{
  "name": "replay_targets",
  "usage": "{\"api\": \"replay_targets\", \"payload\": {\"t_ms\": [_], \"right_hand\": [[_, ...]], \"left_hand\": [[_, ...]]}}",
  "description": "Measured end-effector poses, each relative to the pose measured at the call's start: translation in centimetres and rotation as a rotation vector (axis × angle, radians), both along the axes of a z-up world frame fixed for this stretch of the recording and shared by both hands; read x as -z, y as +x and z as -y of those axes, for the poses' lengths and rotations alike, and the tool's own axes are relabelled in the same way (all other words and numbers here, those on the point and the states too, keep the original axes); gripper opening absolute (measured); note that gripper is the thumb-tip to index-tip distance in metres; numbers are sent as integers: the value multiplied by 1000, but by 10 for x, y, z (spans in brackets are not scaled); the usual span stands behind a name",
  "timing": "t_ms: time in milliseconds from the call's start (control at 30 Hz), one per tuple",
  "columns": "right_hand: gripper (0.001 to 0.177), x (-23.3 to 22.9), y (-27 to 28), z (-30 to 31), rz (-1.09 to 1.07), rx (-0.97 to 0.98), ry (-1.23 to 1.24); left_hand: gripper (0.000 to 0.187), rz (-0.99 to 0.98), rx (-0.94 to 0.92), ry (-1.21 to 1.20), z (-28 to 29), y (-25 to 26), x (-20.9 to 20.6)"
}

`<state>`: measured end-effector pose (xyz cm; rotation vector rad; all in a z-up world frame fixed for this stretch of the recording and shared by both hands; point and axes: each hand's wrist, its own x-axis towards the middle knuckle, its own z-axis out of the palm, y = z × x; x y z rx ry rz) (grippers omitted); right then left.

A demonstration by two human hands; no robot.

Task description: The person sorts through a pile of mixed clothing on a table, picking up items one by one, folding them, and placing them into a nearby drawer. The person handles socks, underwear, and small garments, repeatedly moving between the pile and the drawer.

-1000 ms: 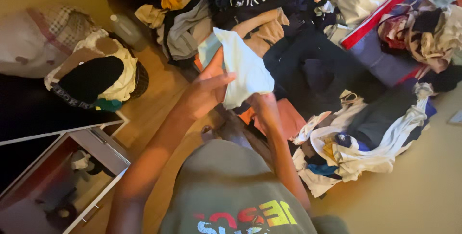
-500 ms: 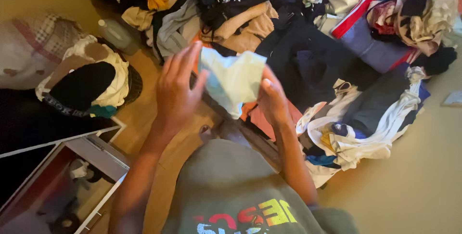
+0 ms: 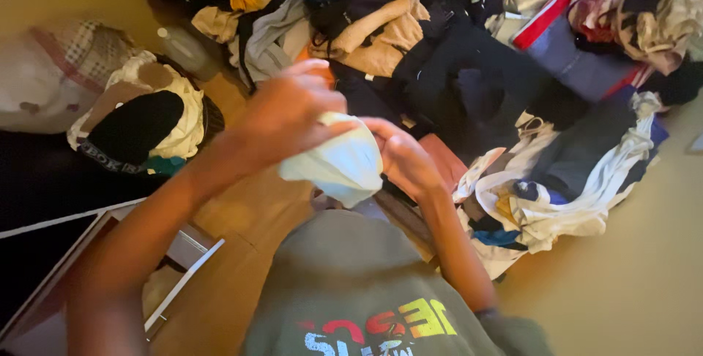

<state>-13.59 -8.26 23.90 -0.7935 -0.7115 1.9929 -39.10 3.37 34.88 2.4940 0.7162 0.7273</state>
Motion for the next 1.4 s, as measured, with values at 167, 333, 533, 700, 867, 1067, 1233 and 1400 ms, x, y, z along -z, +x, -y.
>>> {"api": "replay_targets", "payload": {"t_ms": [167,333,533,700,867,1067,1233,1400], "right_hand": [[38,-17,25,22,583,-161,75],[30,-76,44,25,1241,-325,354],[33,-128,48,25,1877,42,842],[43,-127,57,39,2064,110,782],[26,-115,92,64,2127,114,774],[24,-111,170,78,2209,208,630],[22,-61,267,16,2223,215,645],[16,24,358,-84,2178,224,730]], "left_hand": [[24,540,204,-850,-20,-68,-25],[22,646,334,-893,-24,-107,-38],[26,-22,8,2,2,-93,-39],[21,-52,-67,182,9,-62,-18],[18,-74,88,364,20,-19,27],[33,128,158,136,18,61,78],[18,74,127,18,-55,168,163],[20,197,-143,-247,-109,259,239]]}}
